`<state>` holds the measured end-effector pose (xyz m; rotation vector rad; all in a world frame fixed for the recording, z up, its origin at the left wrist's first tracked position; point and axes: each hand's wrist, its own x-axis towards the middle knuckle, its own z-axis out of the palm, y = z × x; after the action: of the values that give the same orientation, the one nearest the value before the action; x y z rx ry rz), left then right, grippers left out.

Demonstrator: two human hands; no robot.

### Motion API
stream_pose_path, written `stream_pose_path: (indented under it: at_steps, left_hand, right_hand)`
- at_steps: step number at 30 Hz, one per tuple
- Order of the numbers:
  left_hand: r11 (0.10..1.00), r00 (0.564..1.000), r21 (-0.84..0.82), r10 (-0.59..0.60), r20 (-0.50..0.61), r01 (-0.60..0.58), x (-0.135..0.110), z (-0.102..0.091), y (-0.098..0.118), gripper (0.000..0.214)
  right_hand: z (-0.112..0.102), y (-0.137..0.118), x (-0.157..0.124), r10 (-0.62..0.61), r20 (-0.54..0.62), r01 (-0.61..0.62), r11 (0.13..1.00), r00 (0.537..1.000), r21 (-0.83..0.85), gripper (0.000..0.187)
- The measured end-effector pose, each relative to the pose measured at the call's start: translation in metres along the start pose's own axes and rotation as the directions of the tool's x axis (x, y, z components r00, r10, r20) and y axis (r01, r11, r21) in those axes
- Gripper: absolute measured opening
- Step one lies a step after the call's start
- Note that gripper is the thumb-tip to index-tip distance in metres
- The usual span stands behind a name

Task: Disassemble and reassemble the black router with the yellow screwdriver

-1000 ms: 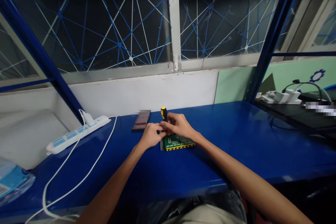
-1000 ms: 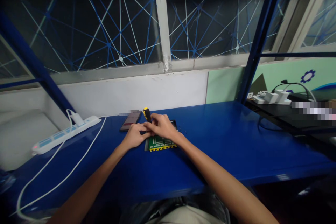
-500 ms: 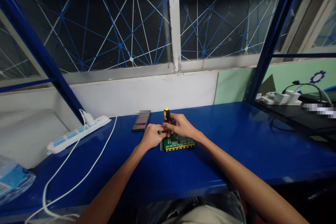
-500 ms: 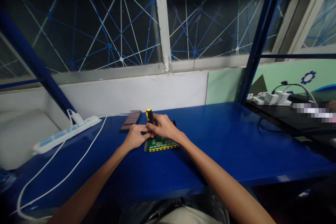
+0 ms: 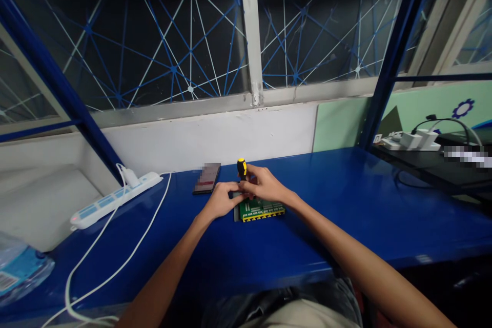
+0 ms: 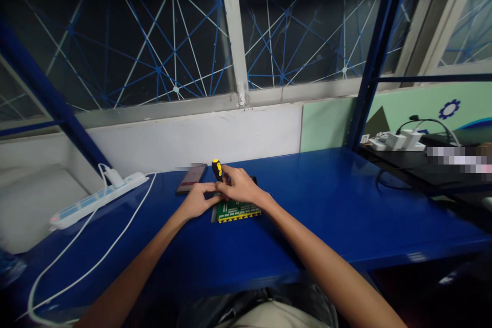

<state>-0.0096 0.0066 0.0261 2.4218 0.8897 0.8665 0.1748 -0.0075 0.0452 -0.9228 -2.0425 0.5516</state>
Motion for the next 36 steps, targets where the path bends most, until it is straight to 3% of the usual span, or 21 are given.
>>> stream_pose_path:
  at_steps: [3,9,13,23,31,36]
  left_hand:
    - [1.0,0.999,-0.028,-0.013,0.034,0.014,0.0001,-0.0018,-0.0004,0.017]
    - [0.997,0.996,-0.003,-0.081,-0.034,0.08,0.0,0.0017,-0.0071,0.014]
    - [0.998,0.996,0.011,-0.068,-0.058,0.068,0.0002,0.004,-0.0075,0.016]
    - [0.999,1.0,0.04,-0.023,0.008,0.023,-0.0006,0.0008,-0.0007,0.02]
    - [0.994,0.996,0.079,-0.069,-0.056,0.073,0.0002,0.0018,-0.0008,0.015]
    - [0.996,0.999,0.081,-0.034,-0.027,0.036,-0.0003,0.0024,0.0018,0.017]
  right_hand:
    - [-0.0003,0.0,-0.0009,0.011,-0.008,-0.011,1.0,1.0,-0.017,0.011]
    - [-0.0014,-0.0019,-0.0017,0.033,-0.027,-0.033,0.999,0.999,-0.02,0.024]
    - [-0.0003,0.0,-0.0006,0.047,-0.029,-0.048,0.999,0.998,-0.024,0.021]
    - [-0.0005,0.001,-0.001,0.037,-0.042,-0.038,0.999,0.998,-0.012,0.012]
    - [0.0028,0.004,-0.0012,0.053,-0.061,-0.055,0.998,0.997,-0.032,0.026]
    - [0.0035,0.0049,-0.0011,0.05,-0.058,-0.052,0.998,0.997,-0.03,0.023]
